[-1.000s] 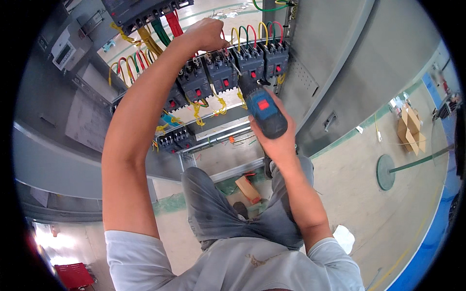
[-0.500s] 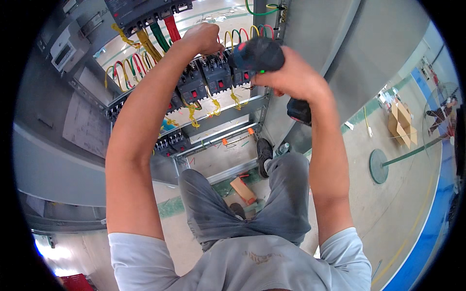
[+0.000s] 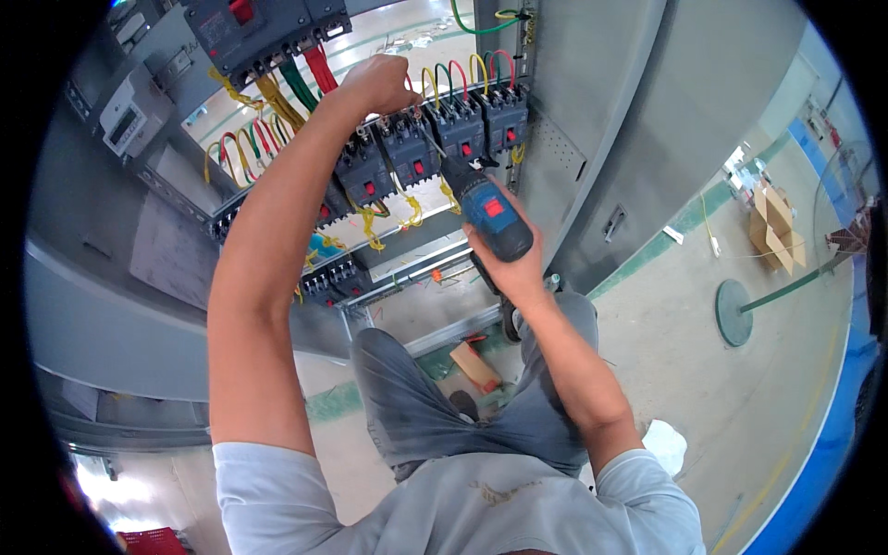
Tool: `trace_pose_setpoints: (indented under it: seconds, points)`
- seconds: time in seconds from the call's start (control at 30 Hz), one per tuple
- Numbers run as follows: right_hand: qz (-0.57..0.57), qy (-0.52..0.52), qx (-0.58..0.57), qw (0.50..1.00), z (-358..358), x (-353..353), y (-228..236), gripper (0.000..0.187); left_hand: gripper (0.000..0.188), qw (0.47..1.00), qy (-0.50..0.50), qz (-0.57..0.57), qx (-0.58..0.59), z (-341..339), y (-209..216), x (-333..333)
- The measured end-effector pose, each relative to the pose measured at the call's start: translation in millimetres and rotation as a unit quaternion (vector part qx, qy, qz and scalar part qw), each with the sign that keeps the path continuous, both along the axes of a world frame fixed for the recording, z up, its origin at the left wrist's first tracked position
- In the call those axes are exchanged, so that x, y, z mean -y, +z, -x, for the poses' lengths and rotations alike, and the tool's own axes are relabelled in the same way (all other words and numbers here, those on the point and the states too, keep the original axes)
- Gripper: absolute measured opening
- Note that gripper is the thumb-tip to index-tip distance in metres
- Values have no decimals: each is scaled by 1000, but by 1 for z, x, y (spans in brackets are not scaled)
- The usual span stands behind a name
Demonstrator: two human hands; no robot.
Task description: The person uses a cordless drill to secure components inside an open electrical panel. They repeatedly position wires and tighten screws on multiple circuit breakers while another person stands nearby.
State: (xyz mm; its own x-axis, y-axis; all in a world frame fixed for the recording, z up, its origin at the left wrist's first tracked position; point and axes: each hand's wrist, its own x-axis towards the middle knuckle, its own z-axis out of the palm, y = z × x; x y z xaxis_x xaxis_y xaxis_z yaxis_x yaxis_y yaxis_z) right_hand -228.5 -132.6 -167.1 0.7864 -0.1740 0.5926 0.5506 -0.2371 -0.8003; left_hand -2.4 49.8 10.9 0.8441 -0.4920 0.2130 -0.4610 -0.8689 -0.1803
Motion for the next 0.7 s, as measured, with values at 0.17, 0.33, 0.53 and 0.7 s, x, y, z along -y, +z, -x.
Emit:
trace_pose_setpoints:
  seconds: [0.17,0.33,0.53,0.7]
  points:
    - [32,-14,20,999,3,-14,-12,85,60,1000,2,-3,-8,1,1,1]
    - [29,-15,30,999,5,-19,-4,80,61,999,17,-8,-29,5,6,2]
    - [-191,69,-117,972,-8,-11,-51,49,69,998,-16,51,-38,-8,3,-7]
    - [-206,60,-83,973,-9,-20,-59,37,73,997,-21,50,-55,-21,6,-12]
